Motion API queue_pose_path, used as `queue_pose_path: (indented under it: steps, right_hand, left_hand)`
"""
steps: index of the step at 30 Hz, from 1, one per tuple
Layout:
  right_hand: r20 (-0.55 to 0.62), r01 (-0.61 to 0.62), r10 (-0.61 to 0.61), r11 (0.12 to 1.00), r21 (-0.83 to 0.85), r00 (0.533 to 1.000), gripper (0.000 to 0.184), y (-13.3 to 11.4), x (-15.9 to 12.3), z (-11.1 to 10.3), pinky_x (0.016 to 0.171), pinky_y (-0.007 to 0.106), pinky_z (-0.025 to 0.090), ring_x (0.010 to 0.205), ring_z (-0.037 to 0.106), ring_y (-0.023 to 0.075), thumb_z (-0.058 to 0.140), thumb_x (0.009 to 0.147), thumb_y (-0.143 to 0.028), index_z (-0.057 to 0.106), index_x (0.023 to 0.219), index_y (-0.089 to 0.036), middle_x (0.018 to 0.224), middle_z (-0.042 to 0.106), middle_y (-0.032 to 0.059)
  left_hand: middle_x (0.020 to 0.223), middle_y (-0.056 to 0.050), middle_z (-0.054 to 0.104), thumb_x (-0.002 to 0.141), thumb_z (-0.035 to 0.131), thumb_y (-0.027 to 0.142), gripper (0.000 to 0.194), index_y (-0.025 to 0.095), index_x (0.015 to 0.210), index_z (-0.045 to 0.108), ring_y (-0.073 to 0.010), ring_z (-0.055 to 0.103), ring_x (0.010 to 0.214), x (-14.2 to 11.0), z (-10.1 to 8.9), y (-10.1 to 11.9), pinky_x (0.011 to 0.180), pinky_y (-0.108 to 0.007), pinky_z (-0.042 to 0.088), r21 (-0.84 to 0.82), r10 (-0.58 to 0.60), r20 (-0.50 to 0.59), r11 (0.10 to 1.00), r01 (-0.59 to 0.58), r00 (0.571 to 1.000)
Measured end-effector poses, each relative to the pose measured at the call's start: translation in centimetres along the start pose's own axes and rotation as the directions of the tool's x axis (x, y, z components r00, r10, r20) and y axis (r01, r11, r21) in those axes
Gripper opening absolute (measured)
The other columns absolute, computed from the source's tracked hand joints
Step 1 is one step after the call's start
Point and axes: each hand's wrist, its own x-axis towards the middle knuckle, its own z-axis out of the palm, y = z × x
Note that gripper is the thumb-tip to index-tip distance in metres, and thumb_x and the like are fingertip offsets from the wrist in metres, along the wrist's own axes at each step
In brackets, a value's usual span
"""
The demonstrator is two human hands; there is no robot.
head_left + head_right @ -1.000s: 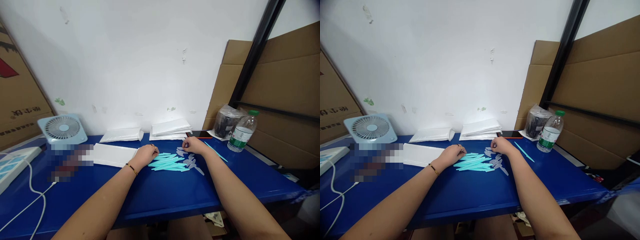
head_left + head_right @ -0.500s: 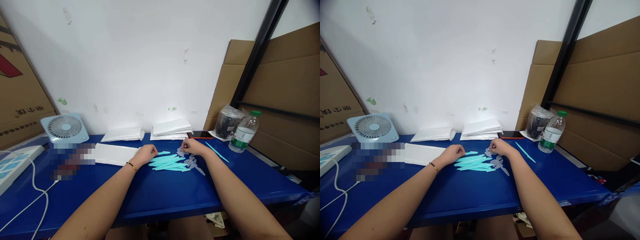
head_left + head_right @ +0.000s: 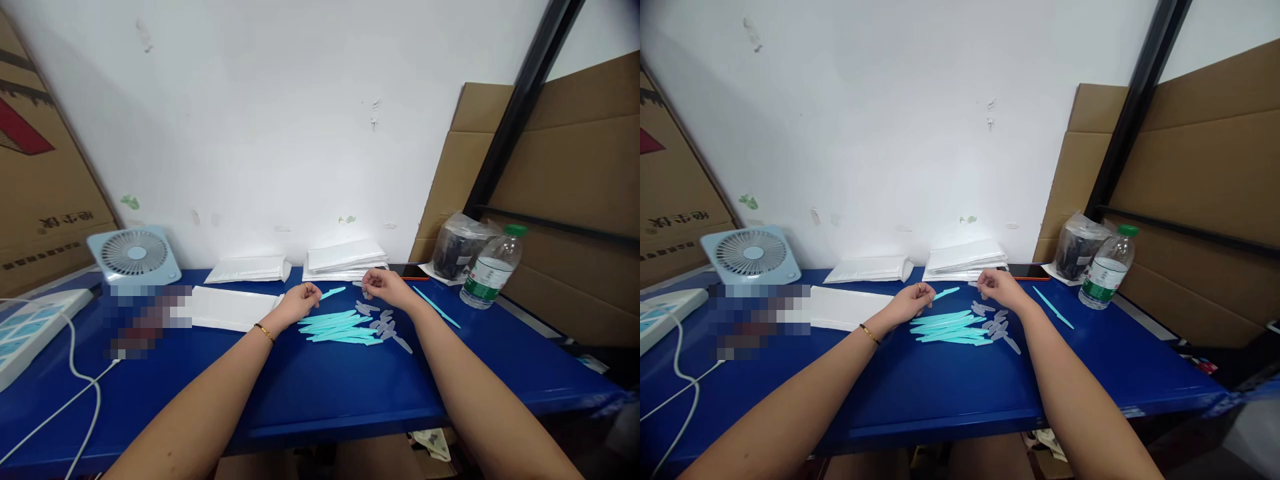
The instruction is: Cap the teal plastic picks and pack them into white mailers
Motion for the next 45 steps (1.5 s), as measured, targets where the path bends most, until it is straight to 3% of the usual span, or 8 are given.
queue_pose_path:
  steps: [3, 7, 25, 32, 45]
  right_hand:
    - [0.011, 0.002, -0.004, 0.988, 0.151, 1.000, 0.022, -0.5, 0.1, 0.5, 0.059, 0.025, 0.048, 0.063, 0.063, 0.0163, 0.065, 0.070, -0.036, 0.061, 0.076, -0.016, 0.064, 0.066, 0.0036]
    - [-0.012, 0.000, 0.003, 0.977, 0.213, 1.000, 0.029, -0.7, 0.4, 1.4, 0.060, 0.027, 0.049, 0.064, 0.063, 0.0165, 0.072, 0.062, -0.039, 0.064, 0.075, -0.014, 0.069, 0.068, 0.0053]
    - [-0.001, 0.031, -0.031, 0.985, 0.172, 1.000, 0.032, -1.6, 0.2, 1.6, 0.060, 0.028, 0.050, 0.063, 0.061, 0.0160, 0.071, 0.063, -0.042, 0.067, 0.077, -0.014, 0.068, 0.067, 0.0055]
    - [-0.047, 0.046, -0.040, 0.989, 0.142, 0.998, 0.032, -1.5, 0.1, 1.1, 0.060, 0.028, 0.050, 0.063, 0.061, 0.0162, 0.070, 0.064, -0.042, 0.067, 0.078, -0.014, 0.070, 0.068, 0.0063]
    - [-0.005, 0.048, -0.047, 0.990, 0.131, 0.999, 0.030, -1.7, 0.1, 1.5, 0.060, 0.028, 0.051, 0.065, 0.061, 0.0165, 0.070, 0.063, -0.042, 0.067, 0.074, -0.015, 0.073, 0.067, 0.0063]
  left_hand:
    - [0.067, 0.001, 0.058, 0.077, 0.049, 0.038, 0.023, 0.016, 0.079, 0.053, -0.0053, 0.039, 0.045, 0.0, -0.2, -0.1, 0.045, -0.018, 0.031, 0.078, 0.037, -0.028, 0.996, -0.035, 0.999]
    - [0.066, -0.001, 0.061, 0.076, 0.049, 0.040, 0.026, 0.016, 0.078, 0.058, -0.0082, 0.044, 0.049, 0.1, -0.3, -0.1, 0.048, -0.020, 0.033, 0.185, 0.082, -0.033, 0.980, -0.075, 0.996]
    - [0.070, -0.002, 0.063, 0.076, 0.048, 0.039, 0.026, 0.016, 0.079, 0.059, -0.0118, 0.051, 0.057, 0.3, -0.5, -0.4, 0.051, -0.022, 0.037, 0.251, 0.093, -0.055, 0.965, -0.077, 0.994]
    - [0.068, -0.001, 0.063, 0.077, 0.047, 0.039, 0.026, 0.016, 0.079, 0.059, -0.0112, 0.050, 0.056, 0.0, -0.9, -0.2, 0.050, -0.022, 0.035, 0.268, 0.113, -0.059, 0.959, -0.093, 0.992]
    - [0.068, -0.002, 0.063, 0.076, 0.049, 0.042, 0.029, 0.016, 0.081, 0.060, -0.0109, 0.049, 0.054, 0.3, -0.7, -0.5, 0.048, -0.021, 0.034, 0.250, 0.090, -0.036, 0.965, -0.079, 0.995]
